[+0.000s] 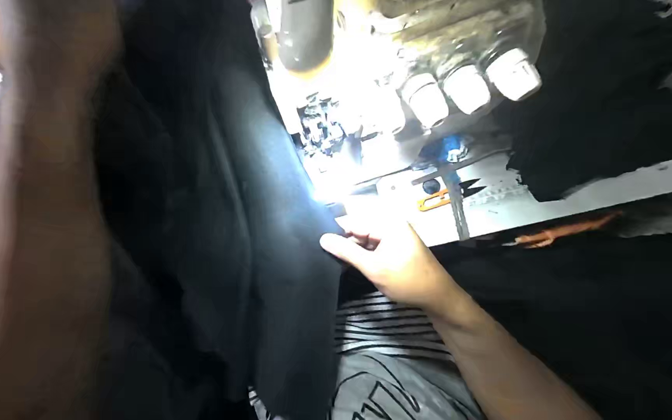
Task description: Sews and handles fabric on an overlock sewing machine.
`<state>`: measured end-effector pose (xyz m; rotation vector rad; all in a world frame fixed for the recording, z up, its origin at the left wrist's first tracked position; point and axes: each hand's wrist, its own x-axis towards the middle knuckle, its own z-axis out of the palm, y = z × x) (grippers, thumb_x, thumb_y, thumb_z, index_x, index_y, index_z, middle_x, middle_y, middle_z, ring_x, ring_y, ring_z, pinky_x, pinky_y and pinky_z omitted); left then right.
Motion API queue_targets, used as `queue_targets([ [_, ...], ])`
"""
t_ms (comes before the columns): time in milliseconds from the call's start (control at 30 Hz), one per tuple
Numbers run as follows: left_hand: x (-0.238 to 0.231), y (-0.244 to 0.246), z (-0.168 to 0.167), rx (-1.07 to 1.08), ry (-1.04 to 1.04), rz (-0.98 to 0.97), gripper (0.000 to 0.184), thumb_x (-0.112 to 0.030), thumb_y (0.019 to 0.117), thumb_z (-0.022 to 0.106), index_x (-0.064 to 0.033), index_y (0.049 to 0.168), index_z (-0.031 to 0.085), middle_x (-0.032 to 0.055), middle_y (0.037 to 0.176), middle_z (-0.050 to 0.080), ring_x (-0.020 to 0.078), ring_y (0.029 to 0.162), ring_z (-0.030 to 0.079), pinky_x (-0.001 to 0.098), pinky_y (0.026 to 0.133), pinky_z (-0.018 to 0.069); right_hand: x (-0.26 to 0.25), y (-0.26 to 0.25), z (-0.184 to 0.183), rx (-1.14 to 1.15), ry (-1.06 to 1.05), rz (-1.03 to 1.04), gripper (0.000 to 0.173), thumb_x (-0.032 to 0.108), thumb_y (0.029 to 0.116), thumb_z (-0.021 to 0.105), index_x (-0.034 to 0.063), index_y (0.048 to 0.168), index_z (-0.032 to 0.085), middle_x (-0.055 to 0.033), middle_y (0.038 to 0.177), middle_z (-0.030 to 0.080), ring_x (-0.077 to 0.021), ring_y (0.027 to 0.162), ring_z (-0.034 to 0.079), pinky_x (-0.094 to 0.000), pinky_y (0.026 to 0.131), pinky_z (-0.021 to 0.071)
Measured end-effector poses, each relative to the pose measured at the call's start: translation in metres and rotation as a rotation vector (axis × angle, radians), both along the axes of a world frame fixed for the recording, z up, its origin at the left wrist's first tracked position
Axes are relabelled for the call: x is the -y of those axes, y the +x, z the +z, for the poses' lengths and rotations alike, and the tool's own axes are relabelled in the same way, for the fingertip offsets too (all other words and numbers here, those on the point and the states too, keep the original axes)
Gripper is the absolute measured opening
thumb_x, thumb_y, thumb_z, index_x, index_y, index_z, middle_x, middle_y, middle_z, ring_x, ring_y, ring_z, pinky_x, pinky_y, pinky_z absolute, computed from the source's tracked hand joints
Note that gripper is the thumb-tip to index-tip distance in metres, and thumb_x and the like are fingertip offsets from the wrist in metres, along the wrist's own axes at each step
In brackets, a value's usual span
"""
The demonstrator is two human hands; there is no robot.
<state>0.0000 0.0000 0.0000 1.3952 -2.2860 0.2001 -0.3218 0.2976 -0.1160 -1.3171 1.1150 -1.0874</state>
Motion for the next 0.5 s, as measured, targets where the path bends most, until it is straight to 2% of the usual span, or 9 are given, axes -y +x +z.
queue_targets([
  [33, -0.059, -0.029, -0.008, -0.041, 0.028, -0.075, 0.032, -0.031, 0.1049, 0.055, -0.0035, 0.117, 0.068, 0.0152, 0.108, 0.069, 0.0211, 0.096, 0.068, 0.0439, 0.083, 0.0547, 0.005, -0.005, -0.009, -0.007, 0.005, -0.011, 0.020, 0.021, 0.0989, 0.067, 0.0104, 0.084, 0.074, 0.0069, 0.065, 0.065, 0.0015, 0.059, 0.062, -0.0156, 0.057, 0.0541],
  [67, -0.115, -0.061, -0.016, -0.138, 0.101, -0.145, 0.032, -0.025, 0.1065, 0.053, -0.0023, 0.123, 0.067, 0.0127, 0.117, 0.070, 0.0137, 0.102, 0.068, 0.0344, 0.090, 0.0548, 0.009, -0.008, -0.017, -0.006, 0.002, -0.018, 0.023, 0.021, 0.1004, 0.066, 0.0097, 0.082, 0.072, 0.0052, 0.065, 0.065, -0.0009, 0.059, 0.063, -0.0179, 0.057, 0.0555],
  [133, -0.198, -0.099, -0.047, -0.348, 0.215, -0.244, 0.026, -0.012, 0.1050, 0.052, 0.0013, 0.120, 0.068, 0.0108, 0.124, 0.070, 0.0145, 0.115, 0.068, 0.0347, 0.102, 0.0548, 0.016, -0.010, -0.028, -0.022, -0.044, -0.054, 0.029, 0.021, 0.1038, 0.060, 0.0100, 0.078, 0.068, 0.0039, 0.064, 0.061, -0.0038, 0.058, 0.060, -0.0204, 0.055, 0.0532],
  [200, -0.240, -0.118, -0.091, -0.516, 0.243, -0.262, 0.026, -0.003, 0.1014, 0.053, 0.0014, 0.118, 0.073, 0.0101, 0.129, 0.071, 0.0215, 0.130, 0.062, 0.0460, 0.118, 0.0446, 0.019, -0.008, -0.034, -0.058, -0.100, -0.108, 0.034, 0.019, 0.1058, 0.054, 0.0118, 0.074, 0.063, 0.0053, 0.061, 0.052, -0.0029, 0.055, 0.053, -0.0189, 0.051, 0.0452],
  [267, -0.251, -0.128, -0.122, -0.605, 0.239, -0.256, 0.029, -0.002, 0.1013, 0.052, 0.0011, 0.122, 0.073, 0.0109, 0.136, 0.068, 0.0283, 0.141, 0.052, 0.0489, 0.123, 0.0365, 0.015, -0.003, -0.037, -0.112, -0.147, -0.164, 0.031, 0.018, 0.1047, 0.056, 0.0115, 0.075, 0.062, 0.0063, 0.059, 0.049, -0.0015, 0.051, 0.047, -0.0177, 0.047, 0.0392],
  [333, -0.249, -0.134, -0.131, -0.619, 0.230, -0.237, 0.032, -0.005, 0.1009, 0.051, -0.0003, 0.124, 0.073, 0.0090, 0.139, 0.066, 0.0298, 0.146, 0.046, 0.0469, 0.124, 0.0350, 0.010, 0.000, -0.045, -0.140, -0.162, -0.138, 0.018, 0.026, 0.0950, 0.073, 0.0095, 0.087, 0.072, 0.0056, 0.068, 0.065, -0.0005, 0.059, 0.060, -0.0183, 0.053, 0.0513],
  [367, -0.247, -0.135, -0.132, -0.617, 0.235, -0.231, 0.032, -0.005, 0.1004, 0.050, -0.0009, 0.123, 0.073, 0.0084, 0.140, 0.066, 0.0299, 0.147, 0.045, 0.0466, 0.125, 0.0339, 0.005, 0.001, -0.052, -0.136, -0.135, -0.098, 0.022, 0.029, 0.0908, 0.079, 0.0084, 0.092, 0.073, 0.0036, 0.075, 0.070, -0.0021, 0.066, 0.065, -0.0207, 0.059, 0.0563],
  [433, -0.242, -0.136, -0.128, -0.600, 0.251, -0.223, 0.034, -0.005, 0.1004, 0.049, -0.0010, 0.123, 0.073, 0.0078, 0.141, 0.065, 0.0297, 0.148, 0.043, 0.0464, 0.125, 0.0322, -0.003, 0.004, -0.064, -0.081, -0.097, -0.048, 0.022, 0.027, 0.0880, 0.083, 0.0065, 0.090, 0.075, 0.0009, 0.079, 0.073, -0.0041, 0.070, 0.068, -0.0224, 0.064, 0.0588],
  [500, -0.234, -0.134, -0.122, -0.555, 0.264, -0.223, 0.035, -0.004, 0.1010, 0.048, -0.0006, 0.127, 0.071, 0.0075, 0.144, 0.063, 0.0285, 0.149, 0.042, 0.0458, 0.126, 0.0318, -0.002, 0.004, -0.067, 0.004, -0.087, -0.033, 0.020, 0.022, 0.0886, 0.083, 0.0047, 0.086, 0.075, -0.0007, 0.077, 0.072, -0.0046, 0.068, 0.066, -0.0212, 0.061, 0.0568],
])
